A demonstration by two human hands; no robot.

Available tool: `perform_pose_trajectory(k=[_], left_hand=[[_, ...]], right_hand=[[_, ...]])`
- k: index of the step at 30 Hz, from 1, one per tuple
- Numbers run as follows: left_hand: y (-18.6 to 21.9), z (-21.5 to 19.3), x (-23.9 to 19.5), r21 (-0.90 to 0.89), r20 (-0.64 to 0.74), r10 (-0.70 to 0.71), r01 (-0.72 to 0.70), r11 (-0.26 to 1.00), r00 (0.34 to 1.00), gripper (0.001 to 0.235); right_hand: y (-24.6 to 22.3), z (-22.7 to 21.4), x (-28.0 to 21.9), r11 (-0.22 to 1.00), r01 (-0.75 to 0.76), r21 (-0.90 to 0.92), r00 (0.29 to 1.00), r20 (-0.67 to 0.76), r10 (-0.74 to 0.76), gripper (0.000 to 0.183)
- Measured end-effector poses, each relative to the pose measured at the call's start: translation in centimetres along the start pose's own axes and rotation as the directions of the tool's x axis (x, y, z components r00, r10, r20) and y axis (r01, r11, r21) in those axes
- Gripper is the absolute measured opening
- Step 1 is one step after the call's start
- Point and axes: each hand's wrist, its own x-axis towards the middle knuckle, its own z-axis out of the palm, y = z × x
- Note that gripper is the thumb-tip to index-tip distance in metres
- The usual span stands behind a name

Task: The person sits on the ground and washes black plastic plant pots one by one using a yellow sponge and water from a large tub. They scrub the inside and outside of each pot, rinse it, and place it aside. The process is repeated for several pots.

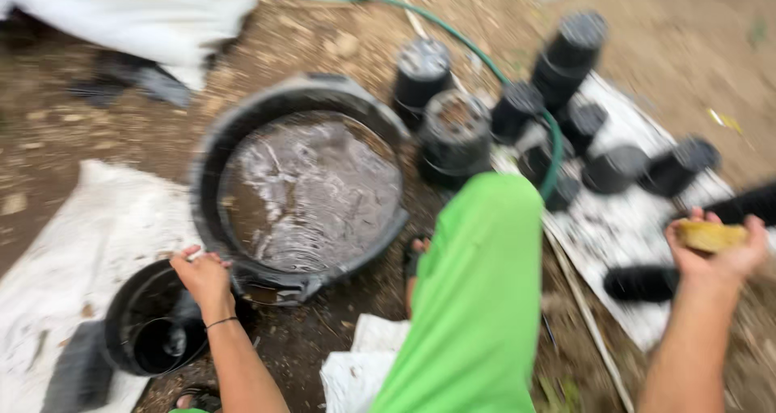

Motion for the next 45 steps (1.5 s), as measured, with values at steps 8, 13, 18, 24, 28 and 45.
perform_pose_trajectory(k=[8,13,18,24,28,45], left_hand=[[-2.6,-9.3,0.5,0.816,-0.11,-0.057,0.123,0.565,0.992,0.041],[-6.8,-8.7,-1.7,0.922,0.035,-0.044,-0.016,0.388,0.998,0.032],[-7.5,-8.6,-3.3,0.817,-0.006,0.379,-0.214,0.536,0.925,0.027],[-5.1,-10.2,-4.0,0.841,-0.325,0.06,0.26,0.474,0.944,0.04],[-1.8,-11.5,-3.6,0.714,-0.357,0.043,0.243,0.656,0.933,0.023],[11.4,1.6,-6.5,-0.421,0.206,0.322,-0.214,0.882,0.924,0.028]], right_hand=[[11.5,26.3,-4.6,0.927,-0.32,-0.195,0.603,0.713,0.358,0.023],[20.6,39.7,-14.8,0.902,-0.162,-0.4,0.412,0.803,0.43,0.026],[30.0,45.6,-23.8,0.76,0.118,-0.639,0.302,0.753,0.585,0.053],[38.4,43.5,-26.7,0.453,0.519,-0.725,0.321,0.657,0.682,0.066],[39.9,41.6,-26.3,0.279,0.86,-0.428,0.129,0.711,0.692,0.065],[42.9,40.6,-34.2,0.333,0.179,-0.926,0.003,0.339,0.941,0.039]])
